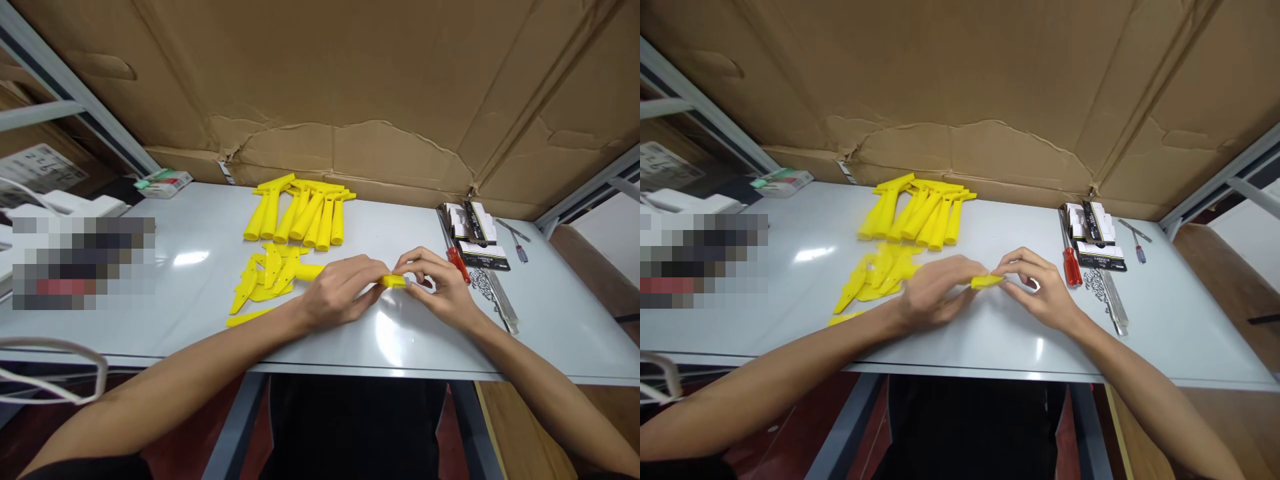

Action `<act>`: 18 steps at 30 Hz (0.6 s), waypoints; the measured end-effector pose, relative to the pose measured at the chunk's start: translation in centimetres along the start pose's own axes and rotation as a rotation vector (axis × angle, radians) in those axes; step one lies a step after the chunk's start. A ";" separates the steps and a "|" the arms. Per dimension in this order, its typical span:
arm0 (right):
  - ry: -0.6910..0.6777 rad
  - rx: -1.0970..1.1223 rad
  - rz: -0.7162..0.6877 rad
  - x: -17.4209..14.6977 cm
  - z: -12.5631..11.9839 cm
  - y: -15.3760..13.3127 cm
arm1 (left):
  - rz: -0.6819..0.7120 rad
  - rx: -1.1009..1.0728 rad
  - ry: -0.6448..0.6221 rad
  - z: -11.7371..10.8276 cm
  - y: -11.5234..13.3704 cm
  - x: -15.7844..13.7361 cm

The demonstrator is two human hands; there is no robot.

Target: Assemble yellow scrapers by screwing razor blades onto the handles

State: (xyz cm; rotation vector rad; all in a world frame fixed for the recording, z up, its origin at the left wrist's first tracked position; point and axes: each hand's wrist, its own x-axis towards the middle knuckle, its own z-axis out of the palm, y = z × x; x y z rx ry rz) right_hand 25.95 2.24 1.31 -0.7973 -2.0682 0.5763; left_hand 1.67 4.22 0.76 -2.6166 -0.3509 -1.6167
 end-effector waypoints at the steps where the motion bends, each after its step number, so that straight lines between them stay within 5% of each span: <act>1: -0.008 0.048 0.066 0.1 0.1 -0.1 | -0.066 -0.027 -0.008 0.0 0.1 0.0; 8: 0.022 0.442 0.402 0.0 0.7 0.0 | -0.363 -0.120 -0.032 -0.2 0.2 0.2; 13: -0.009 0.652 0.446 -0.2 0.6 0.0 | -0.481 -0.219 -0.044 -0.2 0.1 0.2; 18: 0.032 0.541 0.421 -0.4 0.0 0.5 | -0.565 -0.291 -0.061 -0.3 -0.2 0.2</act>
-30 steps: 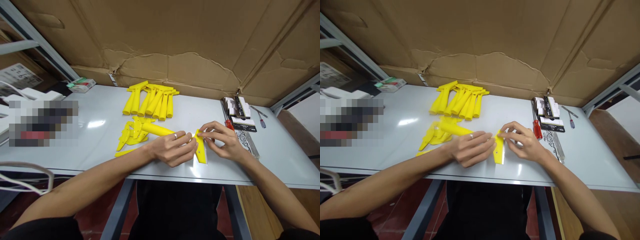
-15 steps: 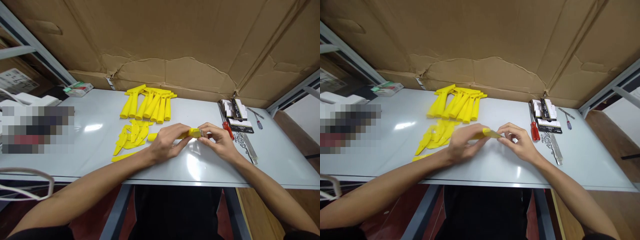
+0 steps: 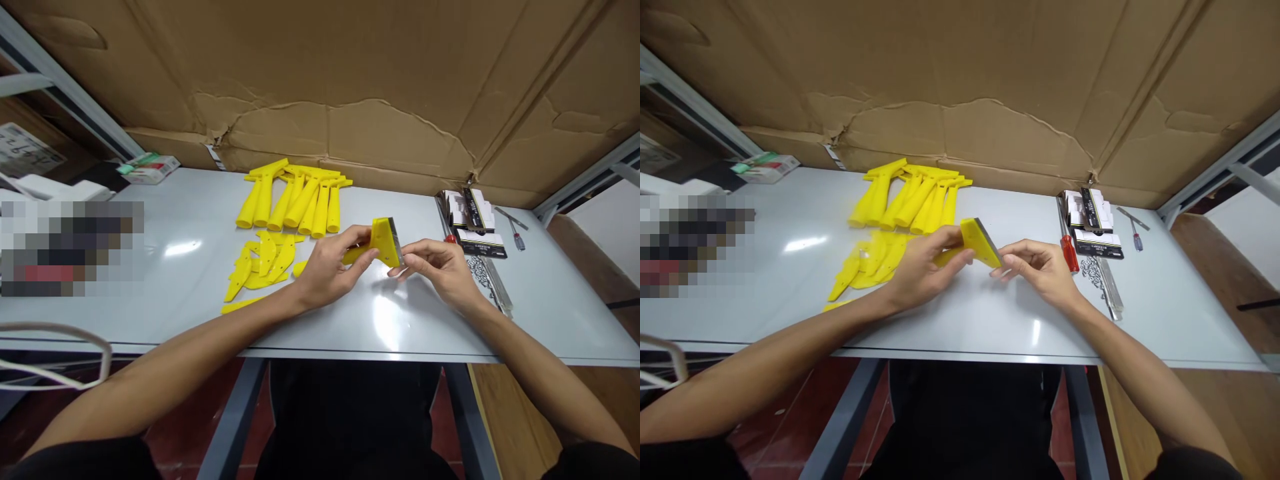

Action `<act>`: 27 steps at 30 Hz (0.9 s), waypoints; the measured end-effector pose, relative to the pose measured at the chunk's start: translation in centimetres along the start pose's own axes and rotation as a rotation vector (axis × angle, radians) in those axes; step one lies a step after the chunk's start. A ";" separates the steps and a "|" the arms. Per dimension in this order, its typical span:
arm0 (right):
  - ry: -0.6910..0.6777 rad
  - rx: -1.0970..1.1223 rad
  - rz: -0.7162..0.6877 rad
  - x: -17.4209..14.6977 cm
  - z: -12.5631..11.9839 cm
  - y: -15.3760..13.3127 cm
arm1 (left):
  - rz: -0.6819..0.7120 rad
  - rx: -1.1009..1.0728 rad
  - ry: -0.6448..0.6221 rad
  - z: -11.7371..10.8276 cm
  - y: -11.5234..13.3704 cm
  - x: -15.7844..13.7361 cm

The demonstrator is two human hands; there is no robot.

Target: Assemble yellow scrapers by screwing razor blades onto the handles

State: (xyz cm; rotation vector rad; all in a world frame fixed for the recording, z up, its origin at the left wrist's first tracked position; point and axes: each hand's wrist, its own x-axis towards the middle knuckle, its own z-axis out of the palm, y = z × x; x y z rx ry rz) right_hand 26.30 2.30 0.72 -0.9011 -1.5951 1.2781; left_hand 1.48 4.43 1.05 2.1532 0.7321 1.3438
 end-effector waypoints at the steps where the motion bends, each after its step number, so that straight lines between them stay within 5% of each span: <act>1: 0.029 -0.067 -0.038 0.0 -0.1 0.0 | -0.001 -0.003 -0.007 0.0 0.0 0.0; 6: 0.113 -0.460 -0.350 0.1 0.2 -0.5 | -0.017 -0.019 -0.025 0.1 -0.1 0.1; 10: 0.166 -0.546 -0.530 0.2 0.8 -0.5 | -0.022 -0.056 -0.027 0.1 0.1 0.1; 23: 0.141 -0.555 -0.428 0.3 0.8 -0.9 | -0.073 -0.042 -0.100 0.0 -0.5 0.3; 27: 0.180 -0.772 -0.332 0.1 -2.2 -2.4 | -0.073 0.002 -0.127 -0.4 -0.3 0.4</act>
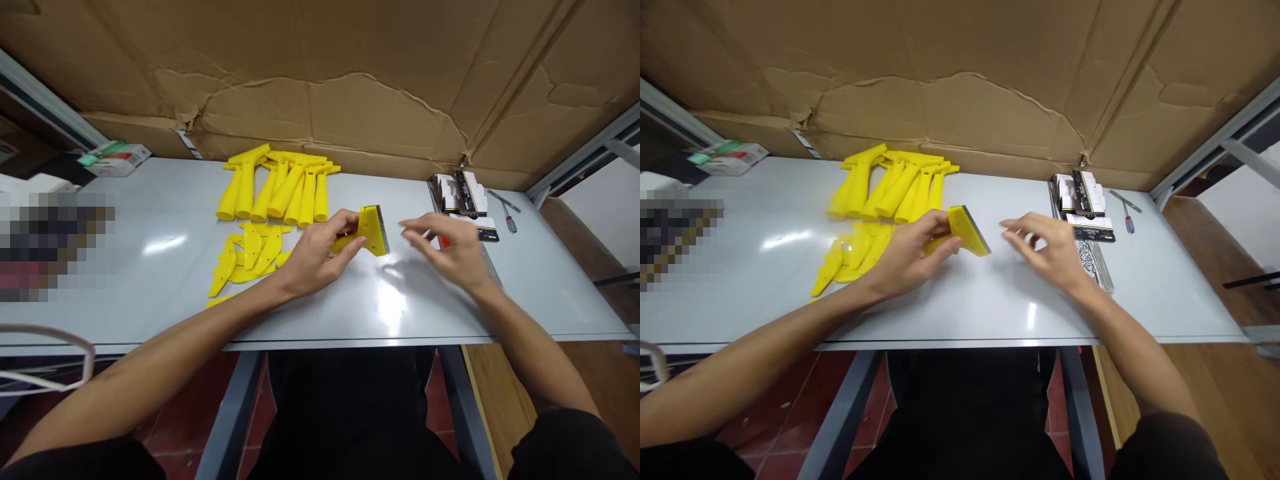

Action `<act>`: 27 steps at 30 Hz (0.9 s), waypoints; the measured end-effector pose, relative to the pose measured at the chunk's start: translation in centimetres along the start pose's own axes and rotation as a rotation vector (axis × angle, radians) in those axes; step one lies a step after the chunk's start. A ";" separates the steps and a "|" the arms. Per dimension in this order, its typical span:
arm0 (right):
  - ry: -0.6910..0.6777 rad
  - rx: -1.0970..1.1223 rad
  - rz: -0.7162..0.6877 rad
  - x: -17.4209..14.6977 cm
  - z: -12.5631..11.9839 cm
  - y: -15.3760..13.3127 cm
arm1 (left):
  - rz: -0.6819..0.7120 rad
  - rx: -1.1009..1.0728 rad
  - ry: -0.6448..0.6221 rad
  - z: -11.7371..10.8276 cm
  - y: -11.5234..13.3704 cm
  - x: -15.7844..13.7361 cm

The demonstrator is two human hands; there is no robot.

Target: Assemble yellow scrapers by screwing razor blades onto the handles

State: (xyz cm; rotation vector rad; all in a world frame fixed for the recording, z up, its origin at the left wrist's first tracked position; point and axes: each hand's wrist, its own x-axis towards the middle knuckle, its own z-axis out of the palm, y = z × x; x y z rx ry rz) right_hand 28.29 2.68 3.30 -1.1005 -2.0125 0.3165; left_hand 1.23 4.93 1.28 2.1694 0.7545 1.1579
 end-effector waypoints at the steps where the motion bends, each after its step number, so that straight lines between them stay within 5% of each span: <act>1: 0.024 -0.074 0.076 0.1 -1.5 0.7 | 0.002 0.002 -0.001 -0.1 0.0 0.0; 5: 0.035 -0.344 0.440 0.3 -8.1 4.7 | 0.007 -0.020 -0.004 -0.2 0.0 0.0; 9: -0.395 -0.498 0.523 -0.3 -11.4 8.1 | -0.016 -0.017 -0.002 -0.2 -0.2 -0.1; 13: -0.572 -0.444 0.458 -0.8 -11.1 9.1 | -0.028 -0.030 0.003 -0.1 -0.3 -0.1; 27: -0.540 -0.511 0.432 -1.3 -8.7 9.1 | -0.050 -0.052 0.019 -0.1 -0.4 0.1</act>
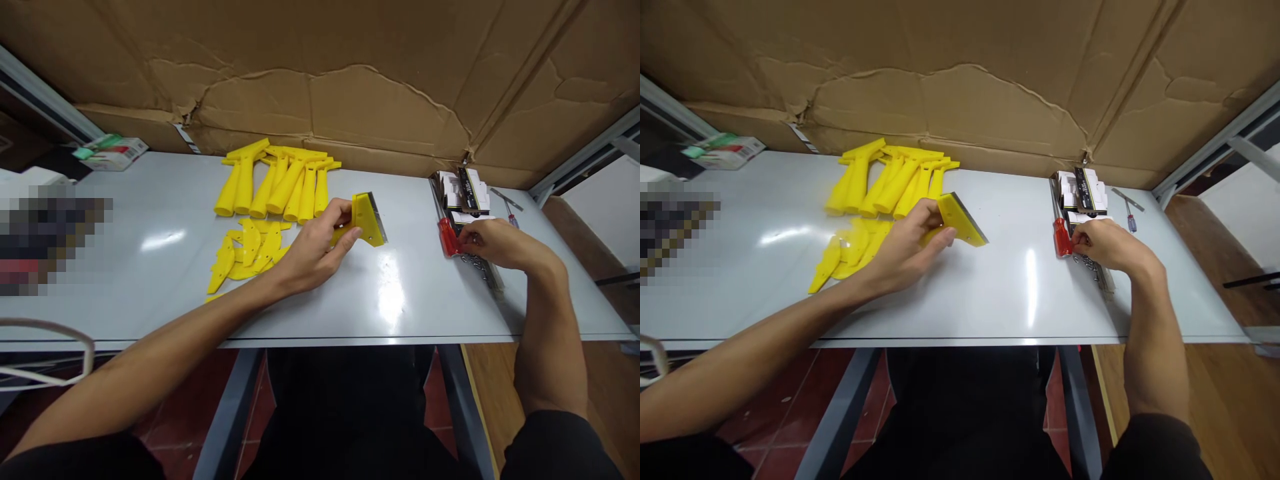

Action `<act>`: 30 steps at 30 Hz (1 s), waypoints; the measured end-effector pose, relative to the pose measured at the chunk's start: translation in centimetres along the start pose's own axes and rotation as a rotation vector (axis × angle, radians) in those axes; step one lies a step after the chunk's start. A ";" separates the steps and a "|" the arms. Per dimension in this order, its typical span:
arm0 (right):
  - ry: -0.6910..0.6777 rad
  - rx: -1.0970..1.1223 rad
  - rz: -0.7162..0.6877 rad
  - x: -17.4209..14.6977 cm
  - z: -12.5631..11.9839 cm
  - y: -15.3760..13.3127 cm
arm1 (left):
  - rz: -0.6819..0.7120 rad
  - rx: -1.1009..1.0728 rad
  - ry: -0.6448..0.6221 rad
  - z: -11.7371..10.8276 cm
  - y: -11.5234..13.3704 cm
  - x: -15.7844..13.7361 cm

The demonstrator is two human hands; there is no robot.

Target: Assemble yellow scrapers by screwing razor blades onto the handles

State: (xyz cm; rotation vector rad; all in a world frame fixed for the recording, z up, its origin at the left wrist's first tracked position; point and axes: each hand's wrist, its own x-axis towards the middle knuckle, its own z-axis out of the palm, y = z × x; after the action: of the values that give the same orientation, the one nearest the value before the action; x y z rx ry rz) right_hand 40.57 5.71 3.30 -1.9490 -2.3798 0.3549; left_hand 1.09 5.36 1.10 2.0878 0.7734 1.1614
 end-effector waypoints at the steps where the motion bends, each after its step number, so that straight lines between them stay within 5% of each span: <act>1: 0.025 -0.012 0.005 -0.2 -0.3 -0.2 | -0.006 -0.010 0.004 0.0 0.0 0.0; 4: 0.284 0.026 0.008 -1.1 -1.4 -1.5 | -0.019 -0.074 0.032 -0.3 0.3 0.3; 8: 0.659 0.355 -0.202 -2.1 -1.8 -5.5 | -0.100 -0.298 0.075 -0.6 1.4 0.8; 13: 0.622 0.702 -0.484 -2.7 0.1 -11.0 | -0.320 -0.668 -0.006 0.1 2.7 0.6; 18: 0.511 0.769 -0.660 -2.2 1.8 -14.1 | -0.427 -0.744 -0.084 1.1 3.1 -0.1; 30: 0.485 0.804 -0.581 -1.7 3.2 -15.3 | -0.441 -0.696 -0.131 1.4 3.5 -0.5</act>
State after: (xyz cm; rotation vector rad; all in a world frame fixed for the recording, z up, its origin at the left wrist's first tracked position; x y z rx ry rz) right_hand 25.64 0.83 3.44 -0.8373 -1.9102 0.5879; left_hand 2.82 2.45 2.87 1.3174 0.6070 0.8685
